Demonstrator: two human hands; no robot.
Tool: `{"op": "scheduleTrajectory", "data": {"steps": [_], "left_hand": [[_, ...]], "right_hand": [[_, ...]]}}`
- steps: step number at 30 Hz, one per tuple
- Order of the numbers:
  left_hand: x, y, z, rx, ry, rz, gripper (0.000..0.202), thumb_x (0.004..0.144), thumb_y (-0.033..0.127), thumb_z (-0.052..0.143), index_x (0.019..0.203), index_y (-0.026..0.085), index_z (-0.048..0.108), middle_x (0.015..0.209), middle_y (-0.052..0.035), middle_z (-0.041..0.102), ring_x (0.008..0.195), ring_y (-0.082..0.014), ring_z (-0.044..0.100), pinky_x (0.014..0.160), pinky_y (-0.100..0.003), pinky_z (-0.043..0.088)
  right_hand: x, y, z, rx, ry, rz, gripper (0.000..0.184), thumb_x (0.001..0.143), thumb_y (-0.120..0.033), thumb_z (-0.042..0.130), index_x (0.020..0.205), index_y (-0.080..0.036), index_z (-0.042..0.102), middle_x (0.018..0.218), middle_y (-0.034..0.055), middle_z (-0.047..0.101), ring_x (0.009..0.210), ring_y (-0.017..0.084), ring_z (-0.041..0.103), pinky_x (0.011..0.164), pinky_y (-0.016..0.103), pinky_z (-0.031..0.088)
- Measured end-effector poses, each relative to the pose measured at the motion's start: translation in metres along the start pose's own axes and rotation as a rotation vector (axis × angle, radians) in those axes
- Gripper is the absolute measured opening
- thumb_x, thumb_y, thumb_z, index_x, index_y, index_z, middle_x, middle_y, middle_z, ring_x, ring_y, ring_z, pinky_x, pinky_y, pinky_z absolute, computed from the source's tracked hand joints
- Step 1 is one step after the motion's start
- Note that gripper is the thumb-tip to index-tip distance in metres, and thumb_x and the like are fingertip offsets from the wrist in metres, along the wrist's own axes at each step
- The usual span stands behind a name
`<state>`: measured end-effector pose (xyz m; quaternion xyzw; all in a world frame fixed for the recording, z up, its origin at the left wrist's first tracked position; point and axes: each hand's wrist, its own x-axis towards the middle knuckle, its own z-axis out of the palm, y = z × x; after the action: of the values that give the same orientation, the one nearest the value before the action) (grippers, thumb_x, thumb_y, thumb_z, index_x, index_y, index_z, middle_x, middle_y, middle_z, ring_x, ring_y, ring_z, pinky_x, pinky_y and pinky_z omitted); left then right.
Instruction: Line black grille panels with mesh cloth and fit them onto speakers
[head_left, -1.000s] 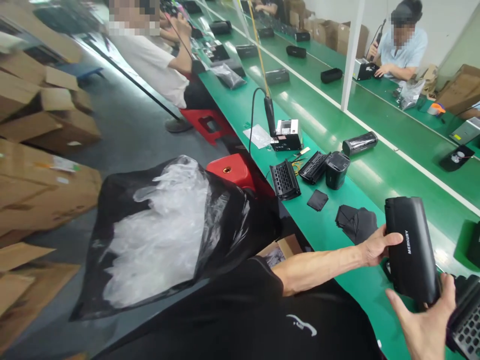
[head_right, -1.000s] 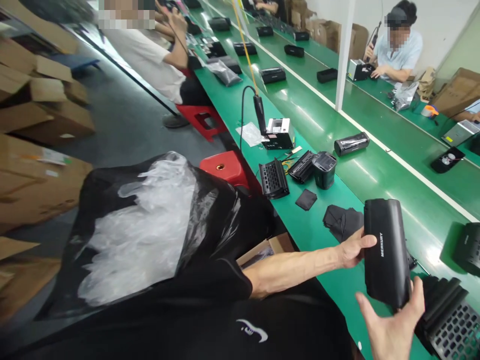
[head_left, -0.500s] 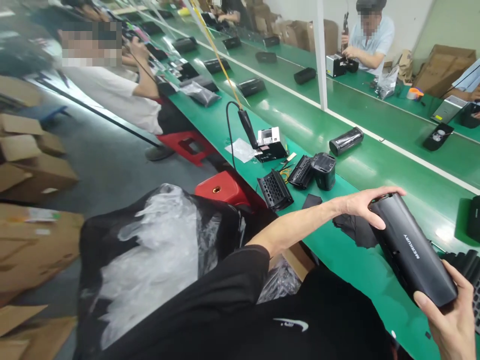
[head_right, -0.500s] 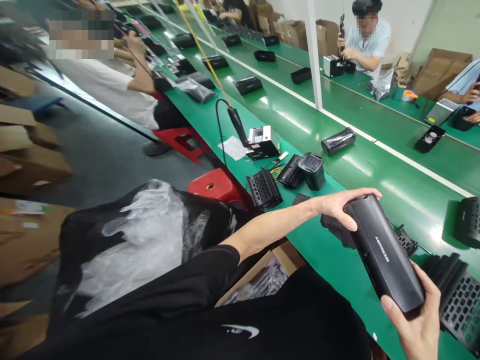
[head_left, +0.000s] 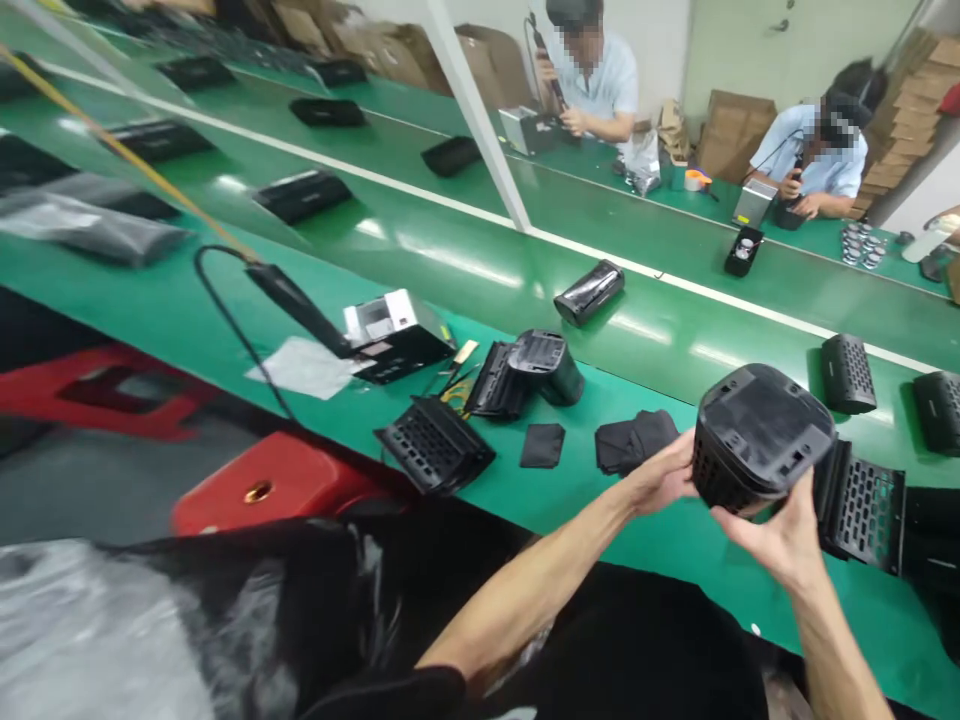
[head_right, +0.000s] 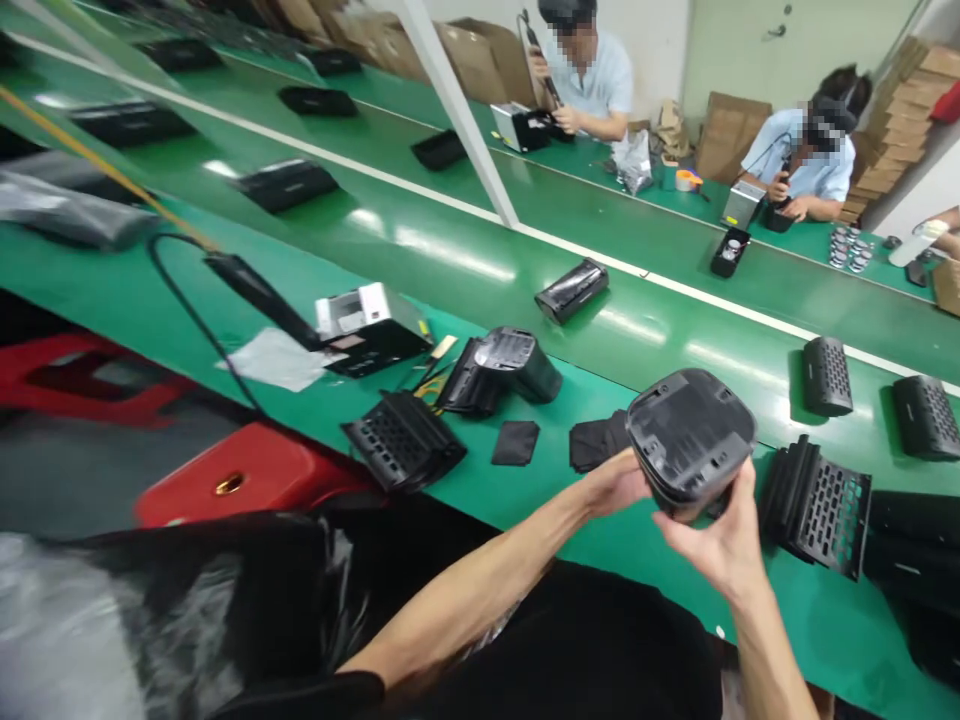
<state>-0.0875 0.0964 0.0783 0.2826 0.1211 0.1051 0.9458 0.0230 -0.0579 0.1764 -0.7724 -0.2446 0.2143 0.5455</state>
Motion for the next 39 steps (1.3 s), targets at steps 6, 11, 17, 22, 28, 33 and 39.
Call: {"op": "scheduleTrajectory", "data": {"steps": [6, 11, 17, 22, 28, 33, 39], "left_hand": [[-0.013, 0.065, -0.002, 0.608, -0.016, 0.26, 0.129, 0.05, 0.054, 0.102, 0.162, 0.033, 0.042, 0.168, -0.012, 0.039, 0.15, -0.0388, 0.043, 0.124, -0.05, 0.035], [-0.017, 0.064, 0.004, 0.762, 0.047, 0.276, 0.113, 0.059, 0.052, 0.098, 0.157, 0.028, 0.046, 0.148, -0.0114, 0.054, 0.132, -0.0343, 0.056, 0.114, -0.046, 0.045], [-0.022, 0.061, -0.006, 0.574, 0.078, 0.318, 0.101, 0.061, 0.048, 0.094, 0.15, 0.028, 0.05, 0.131, -0.0075, 0.058, 0.115, -0.0261, 0.06, 0.098, -0.036, 0.05], [-0.017, 0.059, -0.008, 0.571, 0.062, 0.324, 0.099, 0.062, 0.049, 0.093, 0.149, 0.027, 0.051, 0.129, -0.0075, 0.06, 0.113, -0.0266, 0.061, 0.099, -0.037, 0.05], [-0.006, 0.061, -0.011, 0.658, 0.136, 0.173, 0.099, 0.063, 0.06, 0.09, 0.148, 0.023, 0.056, 0.132, -0.0104, 0.065, 0.121, -0.032, 0.061, 0.105, -0.042, 0.049], [0.0, 0.06, -0.01, 0.653, 0.207, 0.117, 0.098, 0.06, 0.052, 0.094, 0.147, 0.022, 0.06, 0.138, -0.0095, 0.067, 0.128, -0.0341, 0.06, 0.11, -0.044, 0.046], [0.012, 0.05, -0.02, 0.41, 0.364, 0.141, 0.08, 0.06, 0.054, 0.094, 0.126, 0.015, 0.073, 0.112, -0.0102, 0.078, 0.111, -0.0314, 0.069, 0.106, -0.044, 0.05]], "right_hand": [[0.026, 0.0, -0.039, -0.798, -0.276, -0.445, 0.091, 0.072, -0.045, 0.072, 0.158, -0.029, 0.047, 0.137, 0.0153, 0.063, 0.12, 0.044, 0.061, 0.101, 0.063, 0.047], [0.035, 0.016, -0.048, -0.796, -0.361, -0.529, 0.091, 0.083, -0.055, 0.067, 0.165, -0.03, 0.037, 0.144, 0.0165, 0.059, 0.128, 0.045, 0.058, 0.101, 0.064, 0.049], [0.015, 0.06, -0.067, -0.246, -0.217, -0.18, 0.109, 0.078, -0.064, 0.081, 0.166, -0.027, 0.029, 0.165, 0.0156, 0.041, 0.143, 0.04, 0.049, 0.108, 0.053, 0.048], [0.0, 0.076, -0.059, -0.074, -0.081, -0.151, 0.094, 0.068, -0.056, 0.091, 0.148, -0.026, 0.052, 0.152, 0.0152, 0.055, 0.126, 0.037, 0.058, 0.101, 0.048, 0.049], [-0.005, 0.077, -0.057, -0.025, -0.063, 0.035, 0.089, 0.076, -0.065, 0.081, 0.151, -0.026, 0.052, 0.144, 0.0133, 0.057, 0.119, 0.035, 0.059, 0.1, 0.046, 0.048], [0.001, 0.073, -0.049, -0.019, -0.105, 0.156, 0.087, 0.086, -0.07, 0.068, 0.159, -0.028, 0.044, 0.148, 0.0128, 0.055, 0.127, 0.036, 0.058, 0.104, 0.048, 0.048], [0.02, 0.049, -0.043, -0.221, -0.191, 0.171, 0.104, 0.08, -0.071, 0.076, 0.164, -0.029, 0.034, 0.156, 0.014, 0.048, 0.131, 0.039, 0.056, 0.106, 0.051, 0.049]]}}
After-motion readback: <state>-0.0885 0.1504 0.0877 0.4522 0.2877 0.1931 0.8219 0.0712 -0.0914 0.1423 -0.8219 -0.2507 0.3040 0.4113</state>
